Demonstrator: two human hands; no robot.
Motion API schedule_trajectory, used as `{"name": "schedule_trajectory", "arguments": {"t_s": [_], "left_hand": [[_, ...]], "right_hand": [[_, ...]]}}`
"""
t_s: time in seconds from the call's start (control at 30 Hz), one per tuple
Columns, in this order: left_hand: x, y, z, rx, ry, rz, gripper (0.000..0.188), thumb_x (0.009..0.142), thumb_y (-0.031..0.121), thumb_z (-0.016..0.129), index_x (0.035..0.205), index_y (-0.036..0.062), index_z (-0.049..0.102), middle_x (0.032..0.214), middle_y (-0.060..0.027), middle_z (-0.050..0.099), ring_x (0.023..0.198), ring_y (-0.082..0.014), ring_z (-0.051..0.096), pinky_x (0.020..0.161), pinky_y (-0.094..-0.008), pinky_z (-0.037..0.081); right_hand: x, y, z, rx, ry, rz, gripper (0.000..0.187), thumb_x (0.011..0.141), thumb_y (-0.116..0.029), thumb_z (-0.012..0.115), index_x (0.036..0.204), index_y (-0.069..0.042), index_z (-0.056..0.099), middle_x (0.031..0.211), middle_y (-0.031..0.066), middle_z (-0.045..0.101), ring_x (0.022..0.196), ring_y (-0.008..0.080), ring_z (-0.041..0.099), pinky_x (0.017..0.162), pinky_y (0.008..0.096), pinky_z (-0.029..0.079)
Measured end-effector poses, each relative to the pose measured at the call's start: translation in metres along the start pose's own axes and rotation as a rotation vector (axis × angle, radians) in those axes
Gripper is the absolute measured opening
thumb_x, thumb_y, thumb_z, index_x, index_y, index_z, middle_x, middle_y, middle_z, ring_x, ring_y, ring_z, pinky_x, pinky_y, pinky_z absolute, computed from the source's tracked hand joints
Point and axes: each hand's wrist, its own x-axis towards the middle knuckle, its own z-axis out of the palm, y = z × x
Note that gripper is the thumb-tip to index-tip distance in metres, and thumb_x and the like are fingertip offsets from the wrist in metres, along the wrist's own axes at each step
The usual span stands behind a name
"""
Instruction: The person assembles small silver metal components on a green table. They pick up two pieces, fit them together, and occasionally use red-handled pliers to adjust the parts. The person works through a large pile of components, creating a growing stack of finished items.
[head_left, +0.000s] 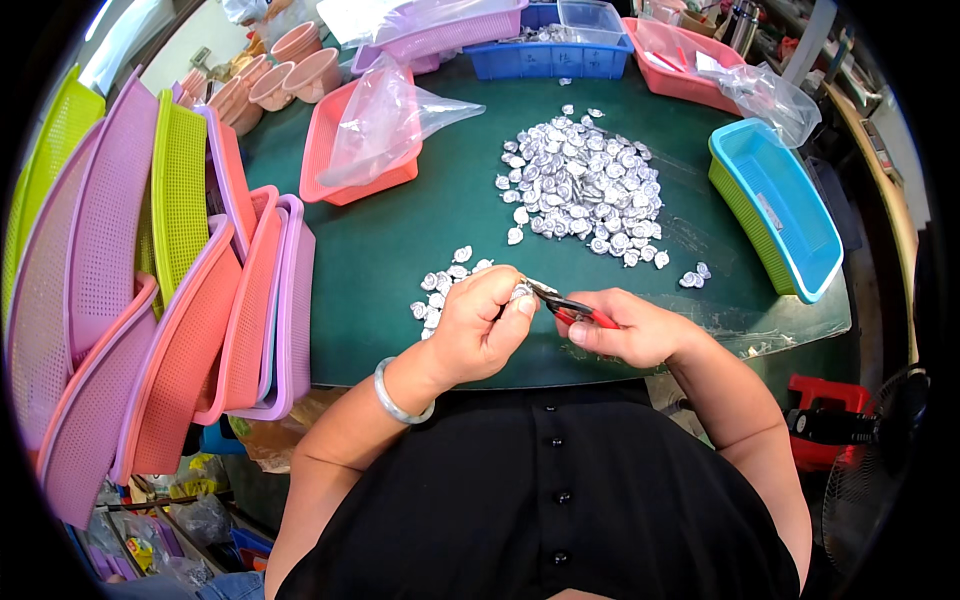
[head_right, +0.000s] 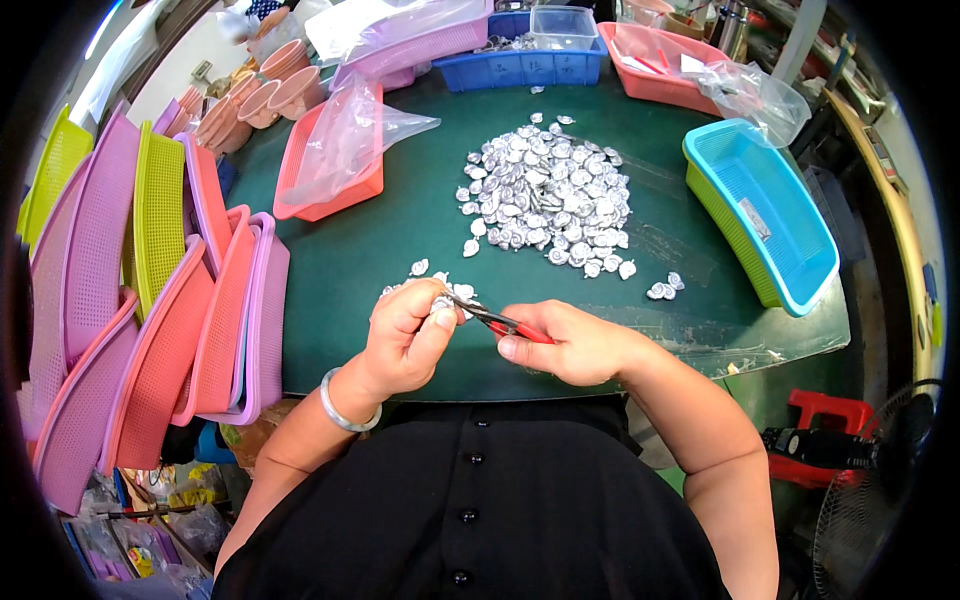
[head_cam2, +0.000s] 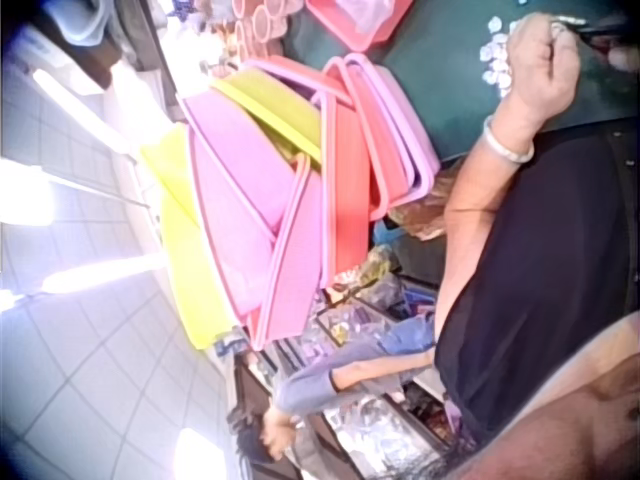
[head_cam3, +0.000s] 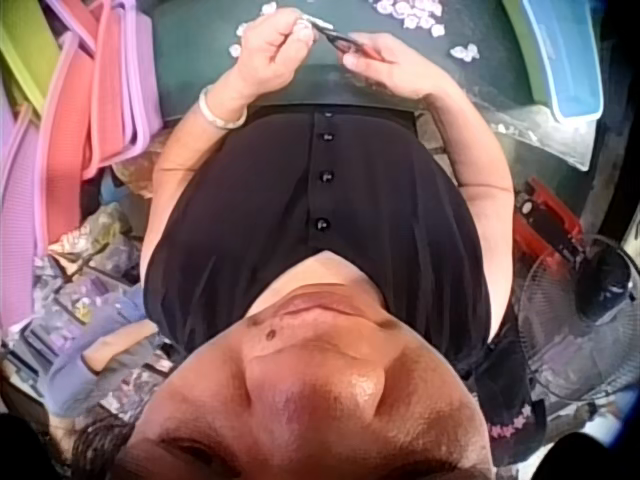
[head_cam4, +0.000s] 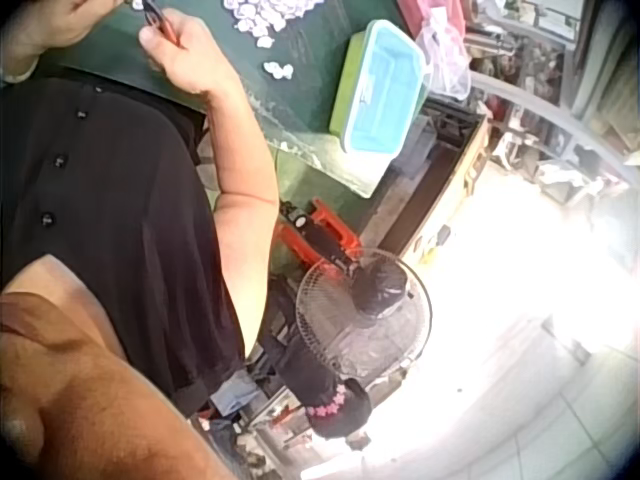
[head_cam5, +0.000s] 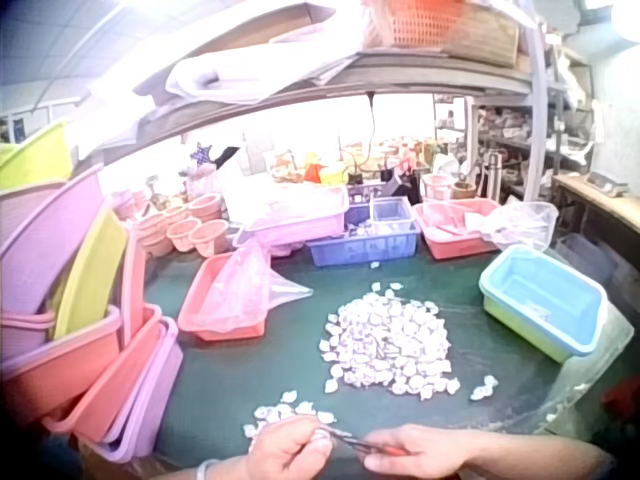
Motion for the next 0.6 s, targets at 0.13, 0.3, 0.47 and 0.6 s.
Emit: {"name": "schedule_trajectory", "arguments": {"t_s": [0.13,0.3,0.47,0.6], "left_hand": [[-0.002,-0.003,0.000,0.023,-0.019,-0.027,0.014,0.085,0.007,0.049,0.074,0.0002,0.054,0.061,-0.0044,0.048,0.053,-0.0146,0.042,0.049,-0.0301,0.034],[-0.003,-0.009,0.000,0.019,-0.050,-0.066,0.016,0.087,0.008,0.048,0.074,0.0003,0.055,0.062,-0.0041,0.048,0.055,-0.0133,0.043,0.050,-0.0289,0.034],[-0.001,-0.012,0.004,-0.207,0.064,-0.305,0.017,0.090,0.011,0.048,0.078,0.0031,0.055,0.062,-0.0008,0.048,0.054,-0.0090,0.044,0.049,-0.0245,0.036],[0.008,-0.001,-0.003,-0.600,0.123,-0.649,0.020,0.094,0.015,0.045,0.088,0.0028,0.059,0.068,0.0015,0.052,0.056,-0.0069,0.049,0.051,-0.0201,0.040]], "right_hand": [[0.003,0.011,-0.001,0.036,-0.012,0.022,0.025,0.091,-0.030,0.053,0.086,-0.005,0.050,0.061,-0.0031,0.042,0.058,0.0083,0.036,0.052,0.0271,0.034],[0.006,0.016,-0.002,0.126,-0.038,0.067,0.025,0.091,-0.030,0.053,0.086,-0.006,0.051,0.061,-0.0033,0.043,0.057,0.0081,0.039,0.052,0.0265,0.035],[0.009,0.003,-0.010,-0.031,0.042,0.043,0.027,0.089,-0.031,0.056,0.092,-0.004,0.053,0.068,-0.0011,0.048,0.063,0.0076,0.042,0.057,0.0255,0.038],[0.001,-0.002,-0.016,0.069,0.216,-0.030,0.033,0.087,-0.030,0.059,0.103,-0.001,0.053,0.077,-0.0005,0.050,0.067,0.0073,0.043,0.060,0.0240,0.039]]}}
